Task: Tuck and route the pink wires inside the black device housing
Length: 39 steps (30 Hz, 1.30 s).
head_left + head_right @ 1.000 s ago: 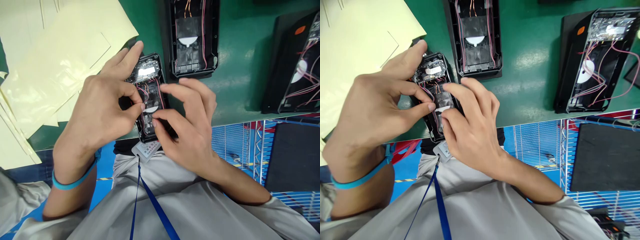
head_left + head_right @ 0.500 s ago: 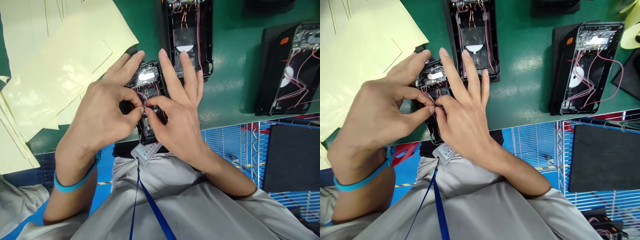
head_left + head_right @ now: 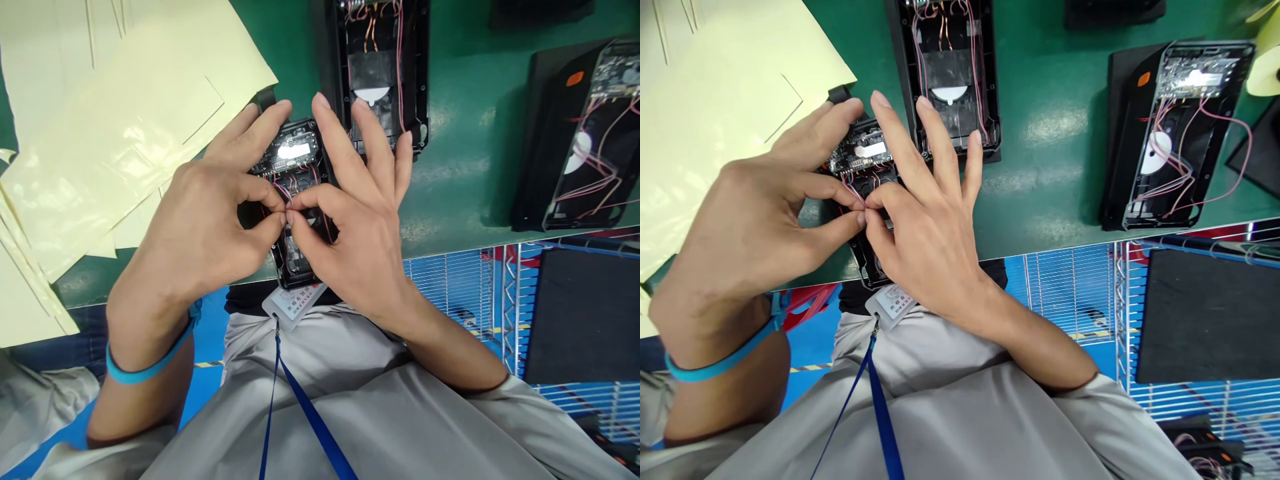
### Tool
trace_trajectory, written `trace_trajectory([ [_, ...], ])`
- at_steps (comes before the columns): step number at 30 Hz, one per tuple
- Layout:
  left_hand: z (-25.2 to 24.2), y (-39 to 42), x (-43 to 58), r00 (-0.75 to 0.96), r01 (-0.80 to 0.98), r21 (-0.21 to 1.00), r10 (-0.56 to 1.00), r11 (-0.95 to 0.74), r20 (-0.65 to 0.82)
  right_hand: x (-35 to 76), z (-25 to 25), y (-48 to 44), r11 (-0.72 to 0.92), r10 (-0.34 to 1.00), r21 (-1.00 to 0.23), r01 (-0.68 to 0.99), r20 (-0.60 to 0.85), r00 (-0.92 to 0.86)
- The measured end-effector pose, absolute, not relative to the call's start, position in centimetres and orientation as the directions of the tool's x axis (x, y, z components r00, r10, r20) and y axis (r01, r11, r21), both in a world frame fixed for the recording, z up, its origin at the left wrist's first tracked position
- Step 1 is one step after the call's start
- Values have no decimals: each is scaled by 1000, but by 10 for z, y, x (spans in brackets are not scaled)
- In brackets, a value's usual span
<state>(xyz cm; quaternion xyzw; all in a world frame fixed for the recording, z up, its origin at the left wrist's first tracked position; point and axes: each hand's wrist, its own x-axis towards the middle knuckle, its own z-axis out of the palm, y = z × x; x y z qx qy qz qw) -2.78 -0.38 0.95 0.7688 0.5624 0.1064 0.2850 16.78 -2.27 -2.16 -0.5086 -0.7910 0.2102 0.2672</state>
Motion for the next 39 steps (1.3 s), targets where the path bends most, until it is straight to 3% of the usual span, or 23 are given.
trace_trajectory([
  [22, 11, -5, -27, 377, 782, 577, 916, -235, -138, 175, -25, -18, 403, 913, -582, 707, 196, -359],
  [39, 6, -7, -25, 354, 787, 573, 928, -228, -116, 180, -24, -20, 412, 905, -638, 651, 199, -376],
])
